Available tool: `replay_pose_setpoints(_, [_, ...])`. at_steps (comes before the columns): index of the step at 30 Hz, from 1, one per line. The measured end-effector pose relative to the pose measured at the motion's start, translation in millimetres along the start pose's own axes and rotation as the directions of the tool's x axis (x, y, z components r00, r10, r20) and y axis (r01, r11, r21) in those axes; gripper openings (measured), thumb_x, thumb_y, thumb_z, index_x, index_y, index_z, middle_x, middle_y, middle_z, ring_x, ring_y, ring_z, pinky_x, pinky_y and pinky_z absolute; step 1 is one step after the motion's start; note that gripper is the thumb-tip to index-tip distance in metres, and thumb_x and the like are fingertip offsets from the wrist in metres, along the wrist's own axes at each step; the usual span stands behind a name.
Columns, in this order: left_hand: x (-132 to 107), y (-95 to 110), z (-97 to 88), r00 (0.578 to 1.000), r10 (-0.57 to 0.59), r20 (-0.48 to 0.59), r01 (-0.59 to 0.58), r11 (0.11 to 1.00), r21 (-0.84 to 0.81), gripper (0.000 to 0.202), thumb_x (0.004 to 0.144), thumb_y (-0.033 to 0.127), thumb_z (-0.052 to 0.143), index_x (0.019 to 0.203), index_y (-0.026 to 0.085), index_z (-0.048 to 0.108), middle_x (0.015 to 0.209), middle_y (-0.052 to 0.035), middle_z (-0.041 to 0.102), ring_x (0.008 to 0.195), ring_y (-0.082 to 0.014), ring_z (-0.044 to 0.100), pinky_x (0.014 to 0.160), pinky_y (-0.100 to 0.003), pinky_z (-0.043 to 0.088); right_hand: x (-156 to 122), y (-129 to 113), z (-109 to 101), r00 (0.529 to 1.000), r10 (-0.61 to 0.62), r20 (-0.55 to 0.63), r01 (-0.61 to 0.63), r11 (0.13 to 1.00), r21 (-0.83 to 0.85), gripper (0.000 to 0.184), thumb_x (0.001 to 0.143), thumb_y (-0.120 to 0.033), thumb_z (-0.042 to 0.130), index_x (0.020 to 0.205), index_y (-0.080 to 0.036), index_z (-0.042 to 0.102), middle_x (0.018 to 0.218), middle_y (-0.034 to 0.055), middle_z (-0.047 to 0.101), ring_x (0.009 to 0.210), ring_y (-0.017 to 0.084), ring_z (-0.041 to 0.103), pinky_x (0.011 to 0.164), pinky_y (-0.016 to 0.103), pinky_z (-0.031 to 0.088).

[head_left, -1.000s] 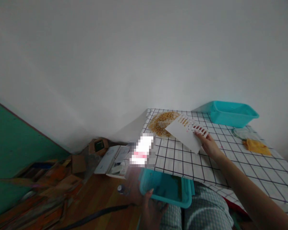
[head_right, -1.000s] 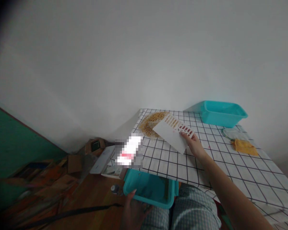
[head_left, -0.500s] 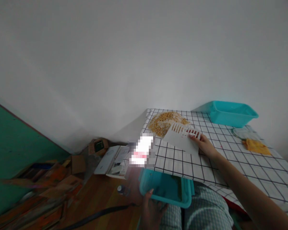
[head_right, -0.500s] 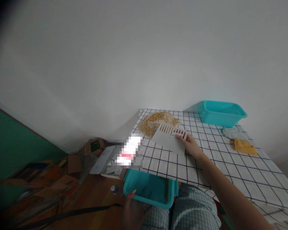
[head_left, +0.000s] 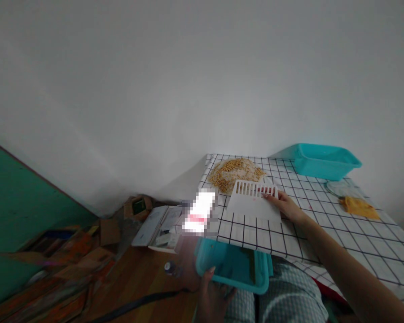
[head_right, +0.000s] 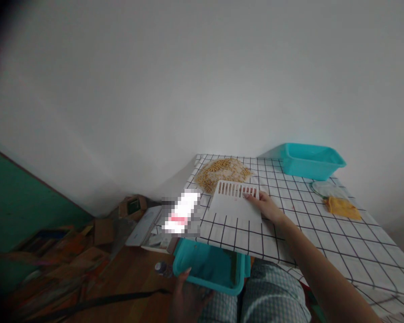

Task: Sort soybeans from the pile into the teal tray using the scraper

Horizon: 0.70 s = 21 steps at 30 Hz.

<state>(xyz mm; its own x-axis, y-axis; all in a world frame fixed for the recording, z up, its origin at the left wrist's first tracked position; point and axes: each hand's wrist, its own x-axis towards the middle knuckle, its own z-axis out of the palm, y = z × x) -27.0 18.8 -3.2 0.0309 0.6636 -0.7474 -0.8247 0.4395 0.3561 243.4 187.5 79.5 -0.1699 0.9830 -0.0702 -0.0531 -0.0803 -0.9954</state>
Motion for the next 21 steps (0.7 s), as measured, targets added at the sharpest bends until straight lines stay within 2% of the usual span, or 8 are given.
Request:
replay_pose_setpoints(5, [0, 1, 1.8, 1.000, -0.017, 0.012, 0.016, 1.000, 0.015, 0.038, 0.070, 0.032, 0.063, 0.105, 0.025, 0.050, 0.100, -0.0061, 0.067, 0.088, -0.0269, 0.065, 0.074, -0.042, 0.052, 9, 2, -9, 0.973, -0.142, -0.181, 0.136, 0.990, -0.044, 0.032, 0.075, -0.044, 0.066, 0.099, -0.023, 0.067, 0.098, 0.0039, 0.071, 0.088, 0.023, 0.066, 0.074, 0.032, 0.053])
replay_pose_setpoints(11, [-2, 0, 1.8, 1.000, 0.019, 0.019, -0.019, 1.000, 0.017, 0.035, 0.070, 0.032, 0.062, 0.102, 0.025, 0.050, 0.098, -0.0060, 0.068, 0.088, -0.0275, 0.065, 0.075, -0.044, 0.051, 14, 6, -18, 0.922, -0.137, -0.362, 0.159, 0.987, 0.030, 0.037, 0.072, -0.046, 0.068, 0.102, -0.024, 0.068, 0.097, 0.0043, 0.072, 0.086, 0.025, 0.067, 0.070, 0.033, 0.053])
replay_pose_setpoints(16, [-8, 1, 7.0, 1.000, 0.023, 0.015, -0.023, 0.999, 0.033, 0.035, 0.069, 0.032, 0.064, 0.101, 0.024, 0.050, 0.098, -0.0072, 0.068, 0.090, -0.0289, 0.065, 0.076, -0.044, 0.051, 22, 10, -25, 0.826, -0.213, -0.521, 0.259, 0.966, 0.017, 0.040, 0.071, -0.048, 0.067, 0.103, -0.024, 0.067, 0.107, 0.0044, 0.069, 0.093, 0.024, 0.065, 0.071, 0.031, 0.052])
replay_pose_setpoints(21, [-4, 1, 4.3, 1.000, -0.001, 0.015, 0.001, 1.000, 0.000, 0.035, 0.070, 0.032, 0.063, 0.101, 0.025, 0.050, 0.097, -0.0063, 0.068, 0.089, -0.0275, 0.065, 0.076, -0.043, 0.050, 25, 15, -29, 0.793, -0.201, -0.575, 0.266, 0.964, 0.030, 0.042, 0.068, -0.048, 0.069, 0.101, -0.022, 0.067, 0.105, 0.0060, 0.069, 0.089, 0.024, 0.065, 0.069, 0.031, 0.052])
